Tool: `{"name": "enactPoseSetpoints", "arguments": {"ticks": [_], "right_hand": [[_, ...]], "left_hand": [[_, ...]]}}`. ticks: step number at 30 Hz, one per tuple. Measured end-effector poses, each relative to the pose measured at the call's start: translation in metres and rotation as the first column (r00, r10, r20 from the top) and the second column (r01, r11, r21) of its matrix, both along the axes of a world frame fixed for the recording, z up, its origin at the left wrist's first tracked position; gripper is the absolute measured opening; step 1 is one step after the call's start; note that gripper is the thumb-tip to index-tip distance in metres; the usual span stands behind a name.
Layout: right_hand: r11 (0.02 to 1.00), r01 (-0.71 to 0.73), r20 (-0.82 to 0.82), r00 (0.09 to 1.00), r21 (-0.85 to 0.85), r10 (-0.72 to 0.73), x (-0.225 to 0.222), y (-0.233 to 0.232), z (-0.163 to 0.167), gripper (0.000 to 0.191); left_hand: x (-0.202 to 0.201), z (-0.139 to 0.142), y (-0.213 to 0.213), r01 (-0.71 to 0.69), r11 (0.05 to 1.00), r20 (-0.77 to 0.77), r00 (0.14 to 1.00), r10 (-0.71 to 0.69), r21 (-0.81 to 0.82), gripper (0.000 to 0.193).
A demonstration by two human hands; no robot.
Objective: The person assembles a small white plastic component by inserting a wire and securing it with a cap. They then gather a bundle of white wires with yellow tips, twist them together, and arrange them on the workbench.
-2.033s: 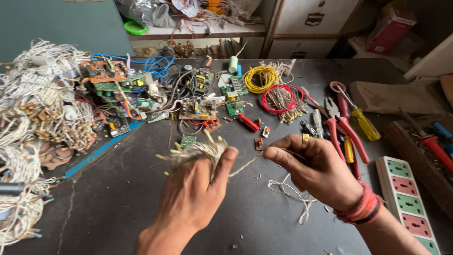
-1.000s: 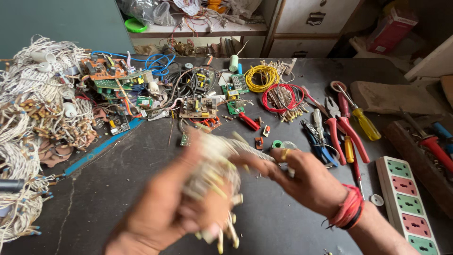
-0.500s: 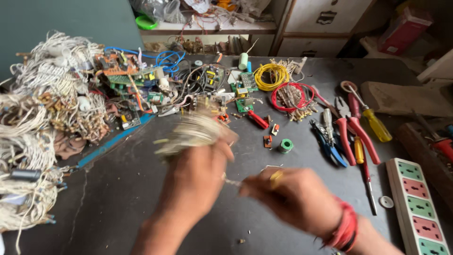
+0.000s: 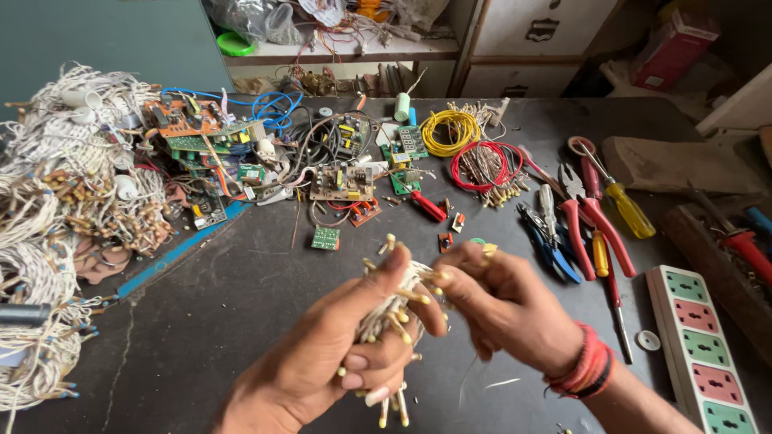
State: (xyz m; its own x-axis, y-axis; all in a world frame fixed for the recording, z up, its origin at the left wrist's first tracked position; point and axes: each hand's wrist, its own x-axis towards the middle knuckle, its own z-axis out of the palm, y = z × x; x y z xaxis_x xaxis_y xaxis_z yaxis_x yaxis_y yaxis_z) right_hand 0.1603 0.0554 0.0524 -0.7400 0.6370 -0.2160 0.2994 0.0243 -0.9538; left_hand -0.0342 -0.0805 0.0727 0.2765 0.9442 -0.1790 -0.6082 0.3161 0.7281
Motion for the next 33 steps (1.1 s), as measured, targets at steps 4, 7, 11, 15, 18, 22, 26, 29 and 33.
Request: {"name": "enactPoseSetpoints", "arguments": {"ticks": [4,7,11,15,18,22,26,29,33], "right_hand": [[0.985,0.075,-0.13,0.987,-0.152,-0.095,-0.008,-0.007,-0.014,0.037],[0.96,-0.011,-0.242,0.967,0.281,0.082,-0.017,-0.019,-0.025,0.031],[0.852,-0.178,0.05,0.983,0.492,0.177,-0.021,-0.043,-0.029,0.039],[0.71,-0.32,0.277,0.944,0.627,0.181,-0.02,-0.054,-0.02,0.037],[0.728,-0.244,0.074,0.963,0.64,0.259,-0.019,-0.049,-0.011,0.034],[0.779,-0.088,-0.051,0.987,0.62,0.151,-0.018,-0.044,-0.004,0.013],[0.976,0.026,-0.164,0.986,0.218,0.011,-0.017,-0.044,-0.004,0.012],[0.998,0.066,-0.249,0.966,-0.01,-0.066,-0.017,-0.039,-0.005,0.012],[0.979,0.141,-0.24,0.955,-0.146,-0.174,-0.016,-0.033,-0.008,0.013]], "left_hand": [[-0.001,-0.004,0.0,-0.191,0.978,0.29,0.944,0.16,0.08,0.057],[-0.009,-0.004,0.004,-0.336,0.935,0.605,0.77,0.202,0.116,0.051],[-0.015,-0.005,0.011,-0.561,0.827,0.685,0.588,0.43,-0.038,0.049],[-0.011,-0.012,0.022,-0.77,0.636,0.199,0.615,0.763,-0.058,0.042],[-0.004,-0.016,0.028,-0.755,0.644,-0.192,0.618,0.762,0.126,0.04],[0.01,-0.019,0.032,-0.656,0.739,-0.37,0.656,0.658,0.151,0.042],[0.02,-0.022,0.034,-0.707,0.702,-0.293,0.692,0.66,-0.087,0.037],[0.021,-0.027,0.035,-0.664,0.717,0.045,0.727,0.686,-0.211,0.027],[0.025,-0.036,0.035,-0.633,0.705,0.117,0.712,0.693,-0.321,0.025]]}}
